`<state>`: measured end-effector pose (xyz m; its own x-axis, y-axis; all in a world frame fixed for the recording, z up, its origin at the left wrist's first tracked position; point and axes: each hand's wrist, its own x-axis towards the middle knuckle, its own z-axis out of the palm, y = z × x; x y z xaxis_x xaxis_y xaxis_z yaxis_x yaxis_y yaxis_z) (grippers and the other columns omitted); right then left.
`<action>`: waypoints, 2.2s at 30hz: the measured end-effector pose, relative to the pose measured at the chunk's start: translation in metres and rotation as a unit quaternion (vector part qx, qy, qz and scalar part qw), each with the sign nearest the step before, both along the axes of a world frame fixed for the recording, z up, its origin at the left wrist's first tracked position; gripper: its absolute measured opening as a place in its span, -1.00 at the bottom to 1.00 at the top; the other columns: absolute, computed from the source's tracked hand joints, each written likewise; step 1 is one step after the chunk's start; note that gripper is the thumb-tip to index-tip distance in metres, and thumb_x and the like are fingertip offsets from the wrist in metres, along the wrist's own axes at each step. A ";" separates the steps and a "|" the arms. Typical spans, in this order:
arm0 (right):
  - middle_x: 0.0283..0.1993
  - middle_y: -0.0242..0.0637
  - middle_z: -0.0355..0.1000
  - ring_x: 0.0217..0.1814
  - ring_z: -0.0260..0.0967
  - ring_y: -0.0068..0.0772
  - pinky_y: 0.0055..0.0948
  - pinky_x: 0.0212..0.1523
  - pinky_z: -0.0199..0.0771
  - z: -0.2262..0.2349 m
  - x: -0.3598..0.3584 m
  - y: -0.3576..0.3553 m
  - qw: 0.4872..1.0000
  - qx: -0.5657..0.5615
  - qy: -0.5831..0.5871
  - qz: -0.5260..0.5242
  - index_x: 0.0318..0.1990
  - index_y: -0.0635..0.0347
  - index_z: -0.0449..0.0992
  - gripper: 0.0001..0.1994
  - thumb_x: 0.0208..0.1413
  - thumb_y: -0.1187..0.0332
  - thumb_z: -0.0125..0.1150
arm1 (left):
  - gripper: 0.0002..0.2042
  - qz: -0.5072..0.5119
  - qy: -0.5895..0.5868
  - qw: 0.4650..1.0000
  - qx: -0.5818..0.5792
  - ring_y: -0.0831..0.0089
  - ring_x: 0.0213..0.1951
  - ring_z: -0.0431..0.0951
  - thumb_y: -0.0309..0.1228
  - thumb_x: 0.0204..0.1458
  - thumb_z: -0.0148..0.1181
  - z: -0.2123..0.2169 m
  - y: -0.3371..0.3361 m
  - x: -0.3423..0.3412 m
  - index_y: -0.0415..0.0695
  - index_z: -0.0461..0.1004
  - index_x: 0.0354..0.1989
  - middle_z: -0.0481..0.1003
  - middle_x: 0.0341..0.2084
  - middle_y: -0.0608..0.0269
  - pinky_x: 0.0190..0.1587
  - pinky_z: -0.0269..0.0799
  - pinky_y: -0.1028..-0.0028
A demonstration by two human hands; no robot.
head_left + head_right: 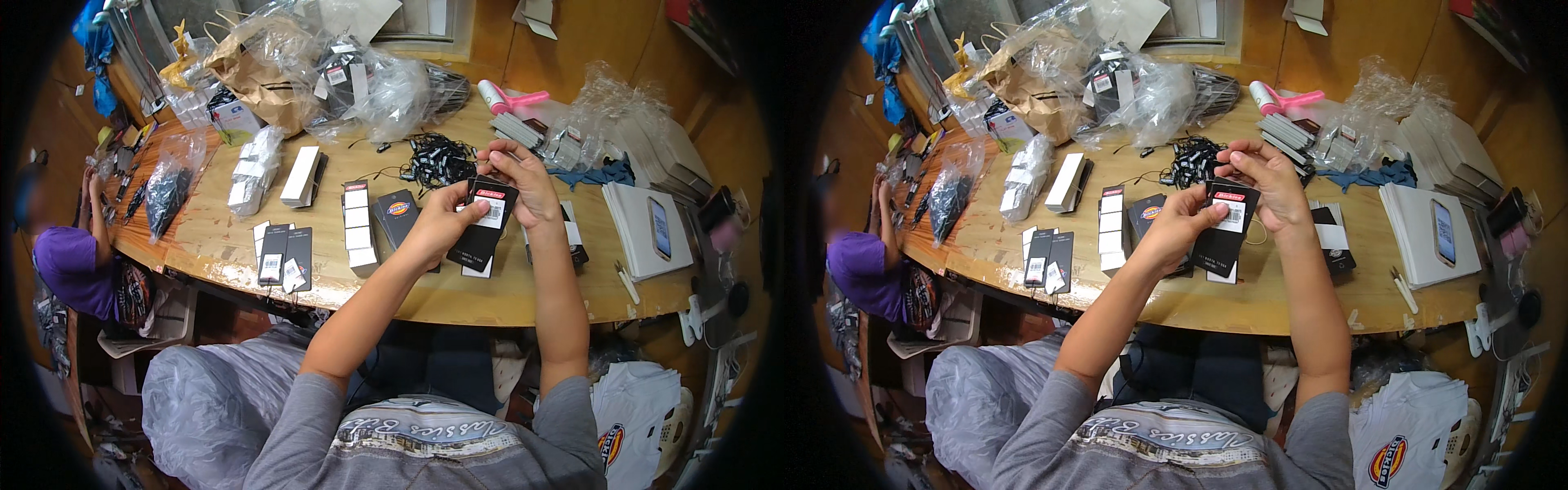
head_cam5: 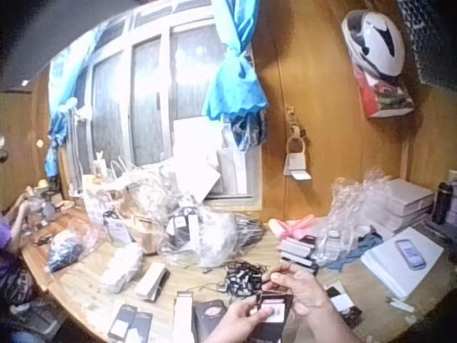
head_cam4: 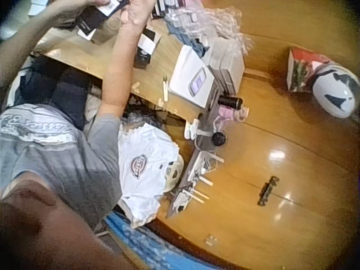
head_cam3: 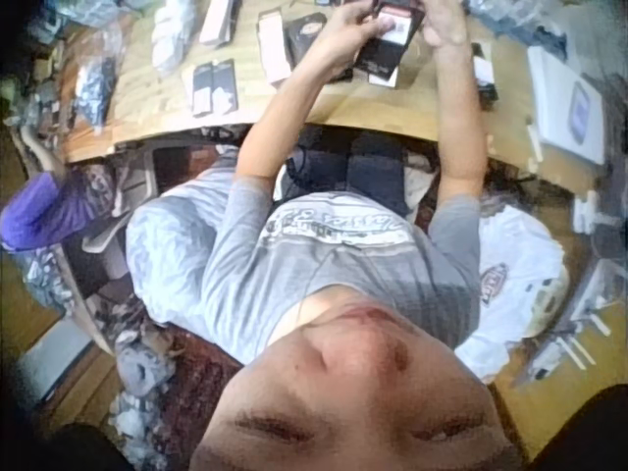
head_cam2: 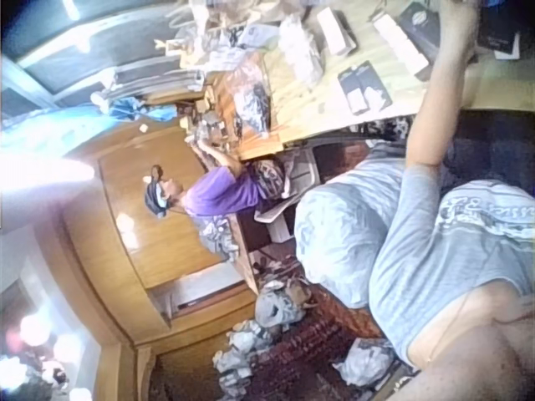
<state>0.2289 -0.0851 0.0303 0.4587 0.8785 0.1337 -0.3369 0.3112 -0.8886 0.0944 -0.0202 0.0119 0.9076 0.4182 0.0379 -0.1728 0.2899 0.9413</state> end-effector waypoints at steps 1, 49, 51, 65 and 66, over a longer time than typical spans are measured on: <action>-0.35 -0.23 0.38 -0.37 0.37 -0.44 -0.54 -0.31 0.39 0.003 -0.001 -0.002 1.000 -0.004 -0.005 -0.026 -0.32 0.22 0.36 -0.87 -0.08 0.49 0.08 | -0.83 0.011 0.012 1.000 0.003 0.66 -0.53 0.37 -0.52 -0.05 0.01 0.000 -0.003 0.001 -0.26 0.34 -0.26 0.42 -0.50 0.32 -0.52 0.34 0.64; -0.36 -0.39 0.31 -0.48 0.24 -0.71 -0.76 -0.46 0.23 -0.003 -0.068 -0.037 0.951 -0.018 -0.277 -0.132 -0.38 0.37 0.46 -0.89 -0.12 0.62 0.06 | -0.71 0.303 -0.088 0.946 0.077 0.60 -0.42 0.43 -0.65 -0.23 0.16 -0.023 -0.020 -0.056 -0.21 0.21 -0.32 0.40 -0.46 0.25 -0.33 0.41 0.60; -0.39 -0.36 0.34 -0.46 0.24 -0.71 -0.76 -0.46 0.22 -0.010 -0.078 -0.037 0.958 -0.009 -0.250 -0.142 -0.38 0.40 0.45 -0.88 -0.14 0.66 0.06 | -0.71 0.327 -0.077 0.935 0.110 0.61 -0.42 0.42 -0.64 -0.24 0.18 -0.018 -0.022 -0.057 -0.22 0.23 -0.34 0.40 -0.47 0.27 -0.34 0.39 0.62; -0.49 -0.40 0.34 -0.52 0.24 -0.73 -0.76 -0.49 0.26 -0.023 -0.096 -0.038 0.962 0.002 -0.209 -0.176 -0.44 0.39 0.41 -0.94 -0.14 0.61 0.11 | -0.81 0.373 -0.105 0.868 0.312 0.54 -0.43 0.50 -0.66 -0.18 0.10 -0.022 -0.031 -0.060 -0.30 0.35 -0.32 0.48 -0.51 0.16 -0.42 0.37 0.64; -0.47 -0.39 0.34 -0.52 0.26 -0.71 -0.75 -0.48 0.28 -0.023 -0.096 -0.038 0.964 0.012 -0.195 -0.179 -0.43 0.39 0.41 -0.93 -0.13 0.62 0.10 | -0.80 0.372 -0.108 0.865 0.317 0.54 -0.43 0.50 -0.66 -0.18 0.10 -0.021 -0.032 -0.060 -0.30 0.35 -0.32 0.48 -0.51 0.16 -0.43 0.38 0.64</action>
<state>0.1331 -0.1228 0.0073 0.6417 0.6681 0.3767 0.1548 0.3682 -0.9168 0.0347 -0.0518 -0.0095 0.3387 0.7170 0.6093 -0.2806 -0.5411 0.7928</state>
